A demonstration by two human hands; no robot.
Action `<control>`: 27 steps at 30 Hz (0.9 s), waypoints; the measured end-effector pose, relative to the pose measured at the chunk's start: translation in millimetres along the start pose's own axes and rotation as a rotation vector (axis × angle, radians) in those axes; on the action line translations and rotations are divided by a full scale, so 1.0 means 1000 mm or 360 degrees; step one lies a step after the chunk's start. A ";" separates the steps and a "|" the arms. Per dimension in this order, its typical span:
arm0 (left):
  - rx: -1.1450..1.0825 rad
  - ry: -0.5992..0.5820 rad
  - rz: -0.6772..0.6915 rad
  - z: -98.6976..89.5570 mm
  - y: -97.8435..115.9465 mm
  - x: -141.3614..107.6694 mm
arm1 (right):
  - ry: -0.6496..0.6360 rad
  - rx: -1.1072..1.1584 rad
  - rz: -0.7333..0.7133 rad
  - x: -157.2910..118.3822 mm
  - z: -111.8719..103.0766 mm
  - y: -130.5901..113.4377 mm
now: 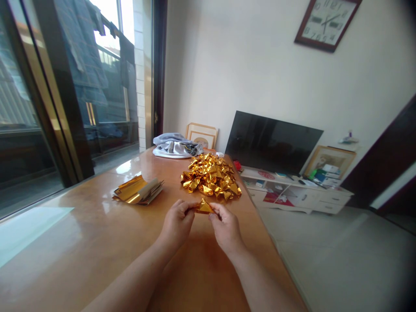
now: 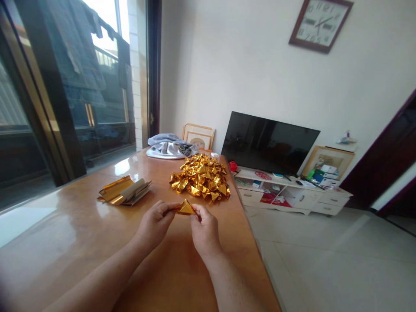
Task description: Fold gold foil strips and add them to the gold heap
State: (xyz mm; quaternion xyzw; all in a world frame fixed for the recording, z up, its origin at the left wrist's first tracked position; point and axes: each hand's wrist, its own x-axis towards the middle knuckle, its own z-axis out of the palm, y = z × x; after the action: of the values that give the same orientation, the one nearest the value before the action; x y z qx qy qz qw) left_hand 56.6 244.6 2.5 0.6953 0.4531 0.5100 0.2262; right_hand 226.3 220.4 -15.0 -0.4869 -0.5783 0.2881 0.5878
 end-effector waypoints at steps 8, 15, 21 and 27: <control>-0.0221 0.0083 -0.0259 0.003 0.000 -0.001 | 0.0020 -0.0005 -0.0001 -0.001 0.002 -0.002; -0.0212 0.0023 -0.0484 0.001 0.006 -0.001 | 0.0134 -0.0185 0.0144 -0.002 -0.001 -0.004; -0.0287 0.0014 -0.0501 0.003 0.000 0.001 | 0.0120 -0.0253 0.0148 -0.003 -0.003 -0.012; -0.0413 0.0032 -0.0454 0.005 0.000 0.001 | 0.0150 -0.0281 0.0110 -0.003 -0.003 -0.008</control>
State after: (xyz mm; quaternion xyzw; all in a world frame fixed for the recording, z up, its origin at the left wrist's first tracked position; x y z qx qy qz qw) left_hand 61.0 246.3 0.9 0.5838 0.4798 0.5337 0.3796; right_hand 226.9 213.8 -8.3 -0.5696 -0.5560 0.2328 0.5588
